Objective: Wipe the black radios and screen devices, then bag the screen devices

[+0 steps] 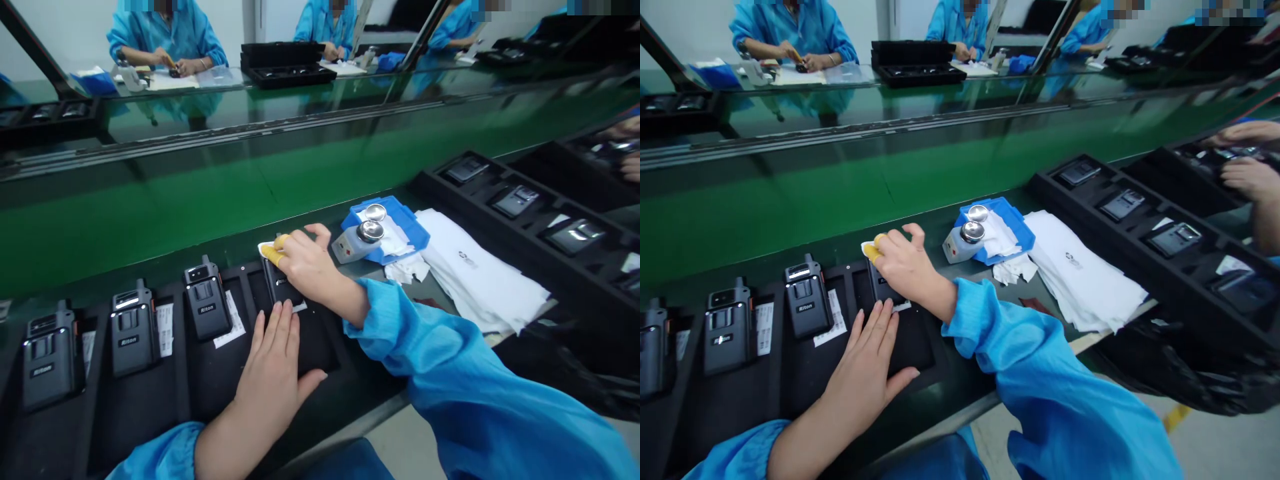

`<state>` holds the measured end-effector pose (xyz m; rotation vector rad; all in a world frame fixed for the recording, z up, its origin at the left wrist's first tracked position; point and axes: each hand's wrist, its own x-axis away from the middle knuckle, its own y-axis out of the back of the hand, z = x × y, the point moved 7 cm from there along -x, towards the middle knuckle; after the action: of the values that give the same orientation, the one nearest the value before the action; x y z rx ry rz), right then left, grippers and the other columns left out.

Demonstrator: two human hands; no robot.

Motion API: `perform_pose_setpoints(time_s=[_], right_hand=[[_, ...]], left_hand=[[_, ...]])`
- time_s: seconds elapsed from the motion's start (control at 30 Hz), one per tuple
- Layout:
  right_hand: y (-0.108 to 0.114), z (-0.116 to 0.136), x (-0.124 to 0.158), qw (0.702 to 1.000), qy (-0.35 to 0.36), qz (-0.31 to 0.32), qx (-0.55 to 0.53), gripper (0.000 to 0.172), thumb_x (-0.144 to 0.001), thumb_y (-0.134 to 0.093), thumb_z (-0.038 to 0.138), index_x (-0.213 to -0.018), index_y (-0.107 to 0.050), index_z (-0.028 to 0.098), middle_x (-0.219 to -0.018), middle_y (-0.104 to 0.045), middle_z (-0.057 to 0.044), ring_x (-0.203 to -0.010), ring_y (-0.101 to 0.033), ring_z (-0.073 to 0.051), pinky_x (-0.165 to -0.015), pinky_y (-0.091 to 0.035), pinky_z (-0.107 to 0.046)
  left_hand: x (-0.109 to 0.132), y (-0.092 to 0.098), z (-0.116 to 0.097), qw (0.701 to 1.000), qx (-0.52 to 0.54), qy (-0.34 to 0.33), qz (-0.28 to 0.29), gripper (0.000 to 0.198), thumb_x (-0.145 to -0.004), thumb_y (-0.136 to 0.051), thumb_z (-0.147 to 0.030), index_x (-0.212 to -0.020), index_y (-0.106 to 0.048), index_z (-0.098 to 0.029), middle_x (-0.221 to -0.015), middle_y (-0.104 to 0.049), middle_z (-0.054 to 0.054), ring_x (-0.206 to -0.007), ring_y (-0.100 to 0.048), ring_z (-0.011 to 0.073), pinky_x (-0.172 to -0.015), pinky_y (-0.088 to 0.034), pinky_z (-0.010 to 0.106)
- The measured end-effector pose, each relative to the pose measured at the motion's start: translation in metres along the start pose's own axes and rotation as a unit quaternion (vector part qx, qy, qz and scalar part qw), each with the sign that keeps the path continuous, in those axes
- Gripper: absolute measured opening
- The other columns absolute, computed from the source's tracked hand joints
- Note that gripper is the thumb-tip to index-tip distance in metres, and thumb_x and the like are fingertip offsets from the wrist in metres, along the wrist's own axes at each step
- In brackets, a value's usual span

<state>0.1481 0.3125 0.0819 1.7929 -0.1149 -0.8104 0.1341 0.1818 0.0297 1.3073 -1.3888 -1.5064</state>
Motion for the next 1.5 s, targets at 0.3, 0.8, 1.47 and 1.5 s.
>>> perform_pose_setpoints(time_s=[0.3,0.8,1.47,1.5], right_hand=[[-0.003,-0.031,0.016,0.997,-0.041,0.044,0.044,0.029,-0.089,-0.044,0.01,-0.081,-0.069,0.022,-0.082,-0.062,-0.002,-0.083,-0.045,-0.016,-0.089,-0.013,-0.039],[-0.003,-0.014,-0.008,0.998,-0.057,0.016,0.025,0.028,-0.091,-0.043,0.013,-0.083,-0.069,0.021,-0.085,-0.063,-0.003,-0.085,-0.045,-0.016,-0.088,-0.012,-0.039],[0.002,0.004,-0.008,0.994,0.042,-0.092,-0.033,0.031,-0.085,-0.043,0.007,-0.086,-0.069,0.023,-0.08,-0.065,-0.003,-0.078,-0.048,-0.016,-0.085,-0.018,-0.039],[0.0,0.007,-0.009,0.996,0.042,-0.071,-0.026,0.03,-0.086,-0.044,0.007,-0.089,-0.069,0.023,-0.081,-0.065,-0.002,-0.079,-0.048,-0.016,-0.086,-0.017,-0.038]], left_hand=[[0.0,0.0,-0.001,1.0,-0.004,-0.006,-0.003,0.069,-0.084,-0.049,-0.051,-0.129,-0.044,0.001,-0.141,-0.041,0.023,-0.131,-0.039,0.0343,-0.104,-0.037,0.054],[0.001,-0.007,0.002,1.0,0.026,0.008,0.012,0.072,-0.084,-0.045,-0.057,-0.132,-0.043,-0.003,-0.144,-0.038,0.021,-0.136,-0.031,0.0322,-0.109,-0.032,0.054],[-0.001,0.005,0.006,0.998,0.043,0.029,0.044,0.079,-0.086,-0.03,-0.065,-0.134,-0.042,-0.002,-0.145,-0.035,0.02,-0.137,-0.028,0.0282,-0.11,-0.032,0.044],[-0.001,0.003,0.006,0.998,0.047,0.028,0.044,0.078,-0.086,-0.032,-0.064,-0.134,-0.041,-0.002,-0.145,-0.034,0.02,-0.137,-0.029,0.0288,-0.11,-0.032,0.046]])
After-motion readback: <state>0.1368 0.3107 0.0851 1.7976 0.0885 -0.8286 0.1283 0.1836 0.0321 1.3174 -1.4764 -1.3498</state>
